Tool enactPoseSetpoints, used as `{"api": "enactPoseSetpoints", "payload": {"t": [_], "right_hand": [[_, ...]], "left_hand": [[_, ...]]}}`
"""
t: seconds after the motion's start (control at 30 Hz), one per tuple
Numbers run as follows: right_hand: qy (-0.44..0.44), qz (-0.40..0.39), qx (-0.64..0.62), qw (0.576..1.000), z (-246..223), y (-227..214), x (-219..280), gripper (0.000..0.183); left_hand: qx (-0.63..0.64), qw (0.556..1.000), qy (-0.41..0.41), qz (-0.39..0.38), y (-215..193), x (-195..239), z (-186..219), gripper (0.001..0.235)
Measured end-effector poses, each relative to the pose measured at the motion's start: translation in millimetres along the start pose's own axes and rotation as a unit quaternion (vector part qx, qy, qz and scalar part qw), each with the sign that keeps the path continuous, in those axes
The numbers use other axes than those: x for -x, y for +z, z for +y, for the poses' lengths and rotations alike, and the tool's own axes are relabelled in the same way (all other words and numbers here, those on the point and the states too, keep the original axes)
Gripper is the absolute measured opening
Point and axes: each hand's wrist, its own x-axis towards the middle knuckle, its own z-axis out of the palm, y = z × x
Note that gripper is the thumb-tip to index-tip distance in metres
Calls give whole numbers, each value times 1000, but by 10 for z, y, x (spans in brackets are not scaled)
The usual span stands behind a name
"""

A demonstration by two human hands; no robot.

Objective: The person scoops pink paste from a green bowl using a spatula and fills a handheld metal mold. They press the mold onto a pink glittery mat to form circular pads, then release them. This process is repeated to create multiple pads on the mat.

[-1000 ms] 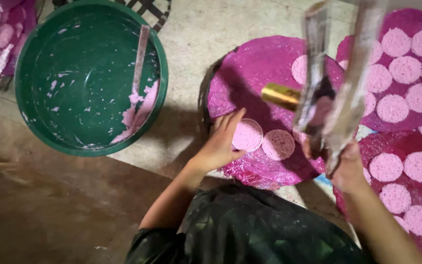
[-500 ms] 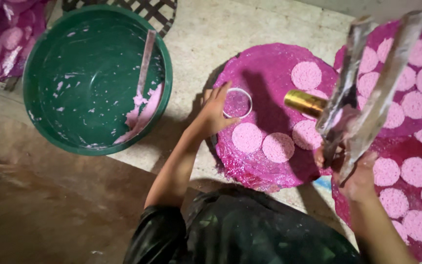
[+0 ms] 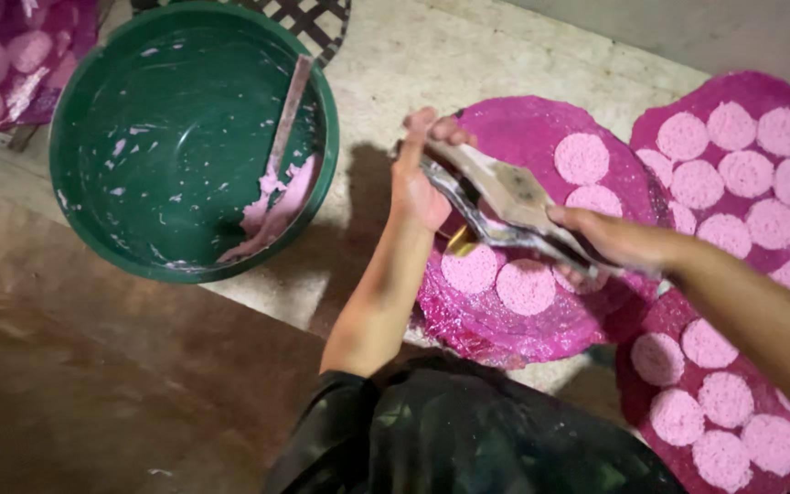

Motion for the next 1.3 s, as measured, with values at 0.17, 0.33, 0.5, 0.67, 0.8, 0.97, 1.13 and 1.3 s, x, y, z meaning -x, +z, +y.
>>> {"api": "enactPoseSetpoints", "payload": {"t": [0.17, 0.33, 0.5, 0.67, 0.8, 0.97, 1.13, 1.3], "right_hand": [[0, 145, 323, 935, -664, 151, -65, 85], [-91, 175, 294, 935, -843, 396, -86, 71], [-18, 162, 327, 931, -837, 355, -15, 76], [0, 207, 351, 913, -866, 254, 76, 74], [-41, 263, 368, 891, -885, 289, 67, 69], [-95, 276, 337, 895, -871, 377, -79, 63], [-176, 244, 305, 904, -736, 428, -270, 58], [-52, 194, 306, 931, -607, 341, -241, 67]], "left_hand": [[-14, 987, 96, 126, -130, -142, 245, 29], [-40, 985, 116, 117, -195, -96, 415, 28], [-4, 980, 116, 159, -328, 3, 232, 28], [7, 982, 117, 147, -359, -151, 18, 28], [-20, 984, 117, 134, -290, -314, 70, 26], [-61, 987, 110, 102, -186, -379, 308, 27], [-86, 982, 110, 129, -211, -269, 456, 25], [-43, 978, 96, 183, -301, -164, 270, 25]]}}
